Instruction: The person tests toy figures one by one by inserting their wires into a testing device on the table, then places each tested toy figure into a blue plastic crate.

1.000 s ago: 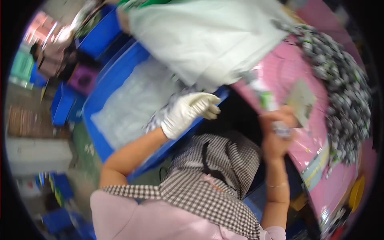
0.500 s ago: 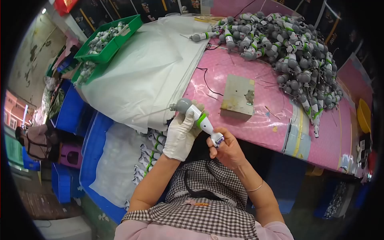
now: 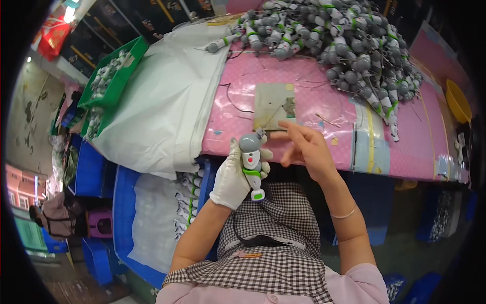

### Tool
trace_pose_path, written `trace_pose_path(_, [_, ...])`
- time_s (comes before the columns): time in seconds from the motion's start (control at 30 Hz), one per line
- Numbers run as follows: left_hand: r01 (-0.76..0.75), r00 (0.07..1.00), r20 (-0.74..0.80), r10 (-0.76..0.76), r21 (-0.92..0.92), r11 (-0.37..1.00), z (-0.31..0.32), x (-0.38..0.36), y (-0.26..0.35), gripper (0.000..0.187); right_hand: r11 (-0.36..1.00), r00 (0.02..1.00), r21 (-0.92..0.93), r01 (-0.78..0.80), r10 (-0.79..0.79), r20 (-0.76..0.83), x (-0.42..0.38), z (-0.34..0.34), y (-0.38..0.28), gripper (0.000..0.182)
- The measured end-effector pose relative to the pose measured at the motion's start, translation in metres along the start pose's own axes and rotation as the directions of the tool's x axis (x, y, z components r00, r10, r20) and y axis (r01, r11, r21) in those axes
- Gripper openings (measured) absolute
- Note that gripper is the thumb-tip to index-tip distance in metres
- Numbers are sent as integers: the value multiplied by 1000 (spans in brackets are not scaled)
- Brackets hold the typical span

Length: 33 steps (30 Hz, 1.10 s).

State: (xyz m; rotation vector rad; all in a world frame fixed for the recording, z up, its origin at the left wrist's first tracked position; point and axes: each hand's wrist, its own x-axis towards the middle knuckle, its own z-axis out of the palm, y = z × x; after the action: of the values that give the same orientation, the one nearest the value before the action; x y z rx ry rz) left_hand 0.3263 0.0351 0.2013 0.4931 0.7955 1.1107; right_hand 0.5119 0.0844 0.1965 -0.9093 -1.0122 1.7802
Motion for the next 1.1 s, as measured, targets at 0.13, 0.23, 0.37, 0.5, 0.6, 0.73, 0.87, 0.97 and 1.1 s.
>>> trace_pose_path(0.13, [166,983,81,-167,18,986,7,3,-17,62,951,985,286,117,-75,-154,14,-19,-3,35])
trace_pose_path(0.23, [172,979,100,-177,58,983,8,4,-23,60,947,979,304,101,-41,-198,11,-28,-11,33])
trace_pose_path(0.37, [135,984,81,-161,264,955,12,6,-29,49,952,980,297,71,-10,-201,13,-42,-11,28])
trace_pose_path(0.5, [127,989,-1,-149,531,838,27,9,-28,34,992,994,122,43,-29,-107,33,-62,-4,20])
trace_pose_path(0.6, [139,988,-11,-153,489,861,30,19,-16,29,890,948,-433,140,-246,-201,47,-60,-5,16])
trace_pose_path(0.73, [-34,996,-51,69,500,865,31,38,-1,33,720,944,-644,258,-330,8,64,-66,-12,19])
trace_pose_path(0.87, [22,1000,-9,-20,239,971,29,48,9,39,671,987,-724,160,-126,101,77,-71,-29,21])
trace_pose_path(0.97, [44,998,31,-49,133,990,31,50,10,40,750,987,-651,119,-16,163,74,-63,-44,21])
trace_pose_path(1.1, [36,999,20,-40,161,986,28,54,7,36,775,986,-632,12,98,138,84,-70,-40,20])
